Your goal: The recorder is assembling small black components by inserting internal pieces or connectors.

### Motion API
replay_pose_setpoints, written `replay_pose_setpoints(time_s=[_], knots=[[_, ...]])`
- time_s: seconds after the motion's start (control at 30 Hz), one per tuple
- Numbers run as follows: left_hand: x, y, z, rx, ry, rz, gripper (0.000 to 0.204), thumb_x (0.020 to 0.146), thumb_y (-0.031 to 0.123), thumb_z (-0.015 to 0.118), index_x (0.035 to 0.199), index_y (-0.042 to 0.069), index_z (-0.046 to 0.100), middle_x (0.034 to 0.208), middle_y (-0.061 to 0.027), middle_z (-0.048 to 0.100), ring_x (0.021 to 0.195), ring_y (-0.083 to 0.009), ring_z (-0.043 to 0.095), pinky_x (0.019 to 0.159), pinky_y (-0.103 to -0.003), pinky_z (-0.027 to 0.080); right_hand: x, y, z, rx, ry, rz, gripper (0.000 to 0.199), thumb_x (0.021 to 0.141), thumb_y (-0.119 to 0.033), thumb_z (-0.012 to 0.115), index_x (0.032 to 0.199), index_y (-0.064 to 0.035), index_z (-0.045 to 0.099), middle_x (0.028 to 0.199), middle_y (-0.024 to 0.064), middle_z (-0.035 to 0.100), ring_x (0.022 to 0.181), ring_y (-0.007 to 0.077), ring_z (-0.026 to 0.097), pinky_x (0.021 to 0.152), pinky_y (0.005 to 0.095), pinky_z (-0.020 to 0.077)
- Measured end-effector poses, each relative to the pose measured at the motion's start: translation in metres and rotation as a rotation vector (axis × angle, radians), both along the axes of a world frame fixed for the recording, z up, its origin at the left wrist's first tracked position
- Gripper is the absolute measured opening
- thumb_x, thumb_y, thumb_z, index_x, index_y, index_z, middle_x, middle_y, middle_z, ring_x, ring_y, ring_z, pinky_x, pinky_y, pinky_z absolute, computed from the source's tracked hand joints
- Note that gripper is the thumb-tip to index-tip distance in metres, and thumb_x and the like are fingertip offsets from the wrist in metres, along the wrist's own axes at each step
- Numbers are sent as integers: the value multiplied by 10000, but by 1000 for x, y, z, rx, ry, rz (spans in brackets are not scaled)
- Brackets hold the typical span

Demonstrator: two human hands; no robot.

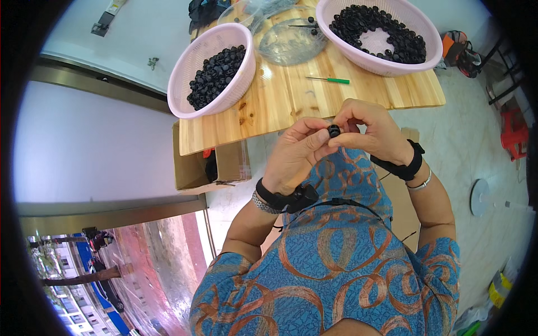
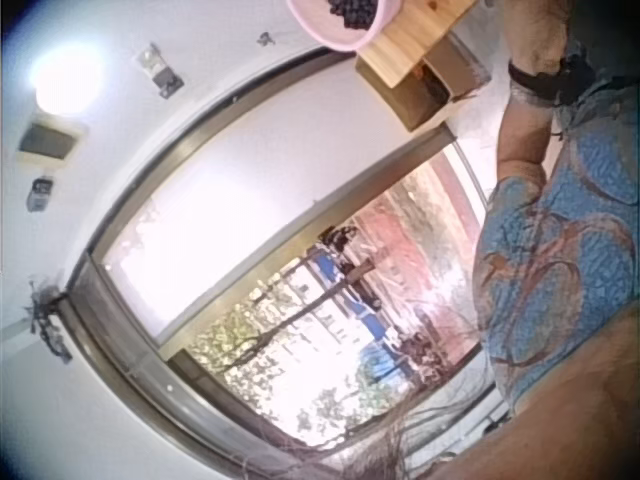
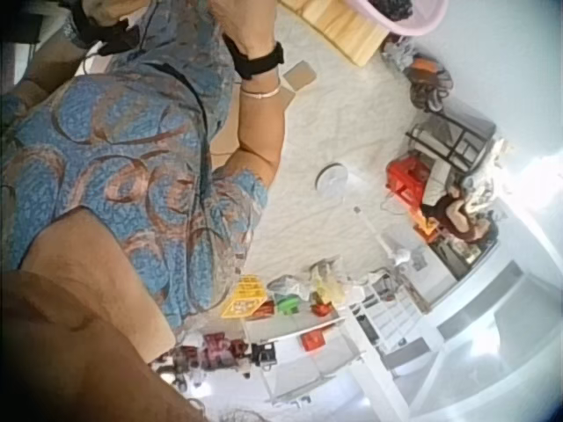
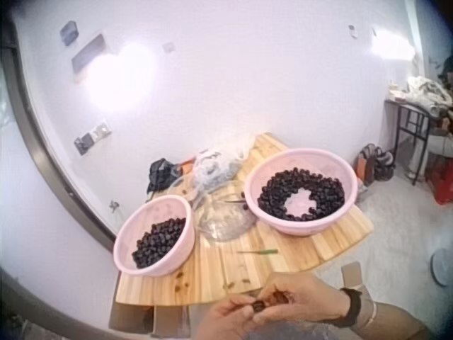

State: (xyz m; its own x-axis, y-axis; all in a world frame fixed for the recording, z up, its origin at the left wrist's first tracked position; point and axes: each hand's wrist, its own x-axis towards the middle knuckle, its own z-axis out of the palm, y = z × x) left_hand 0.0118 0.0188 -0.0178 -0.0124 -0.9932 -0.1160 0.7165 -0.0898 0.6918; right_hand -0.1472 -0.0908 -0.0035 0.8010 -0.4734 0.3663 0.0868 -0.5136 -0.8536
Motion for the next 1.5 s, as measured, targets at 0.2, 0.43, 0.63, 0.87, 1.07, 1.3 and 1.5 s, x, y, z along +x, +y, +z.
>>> replay_pose_setpoints(time_s=[0.2, 0.43, 0.63, 0.87, 1.07, 1.3, 1.5], knots=[[-3, -4, 9, 75, 102, 102, 256, 878, 33, 503, 1133, 8, 502, 1042, -106, 579, 941, -178, 584, 828, -287, 505, 6, 6, -10, 399, -207, 3, 219, 724, -77, 719, 880, -25, 574, 720, -24, 508, 614, 27, 444, 515, 172, 356], [-2, -4, 11, 36, 68, 114, 267, 887, 49, 503, 1152, 16, 508, 1028, -66, 567, 925, -138, 563, 816, -253, 480, 17, 6, -19, 139, -350, -80, 181, 770, -46, 667, 918, 8, 578, 801, -5, 535, 650, 51, 483, 542, 176, 388], [16, -6, 13, -49, 229, 67, 246, 907, 102, 481, 1125, -11, 485, 1050, -109, 564, 933, -161, 567, 817, -263, 492, 13, 8, -23, 623, -359, -132, 142, 811, -16, 613, 941, 24, 573, 844, 20, 561, 709, 66, 530, 593, 186, 432], [14, -2, 26, -72, -144, 230, 226, 893, 75, 505, 1109, 10, 491, 1026, -116, 585, 907, -155, 586, 785, -256, 498, 31, 10, -6, 275, -389, -89, 226, 802, -41, 618, 1011, 16, 554, 1023, 74, 511, 849, 100, 529, 687, 214, 458], [2, 7, 31, -155, -273, 160, 203, 890, 62, 493, 1085, 8, 511, 1065, -128, 567, 972, -187, 571, 830, -306, 494, 32, 10, -11, 562, -446, 220, 219, 815, -45, 584, 1024, 8, 547, 1117, 101, 453, 991, 141, 481, 829, 273, 428], [-6, 7, 25, -180, -214, 153, 197, 890, 51, 489, 1083, 21, 522, 1081, -118, 565, 991, -194, 564, 841, -328, 492, 30, 14, -13, 439, -552, 197, 183, 838, -54, 561, 1006, 16, 559, 1073, 110, 490, 958, 152, 495, 816, 267, 419], [-8, 3, 21, -183, -142, 178, 189, 896, 63, 497, 1076, 17, 531, 1066, -102, 561, 928, -174, 596, 825, -296, 504, 34, 13, -14, 402, -591, 118, 149, 851, -80, 553, 954, 24, 581, 1031, 116, 522, 926, 156, 510, 801, 267, 424]])
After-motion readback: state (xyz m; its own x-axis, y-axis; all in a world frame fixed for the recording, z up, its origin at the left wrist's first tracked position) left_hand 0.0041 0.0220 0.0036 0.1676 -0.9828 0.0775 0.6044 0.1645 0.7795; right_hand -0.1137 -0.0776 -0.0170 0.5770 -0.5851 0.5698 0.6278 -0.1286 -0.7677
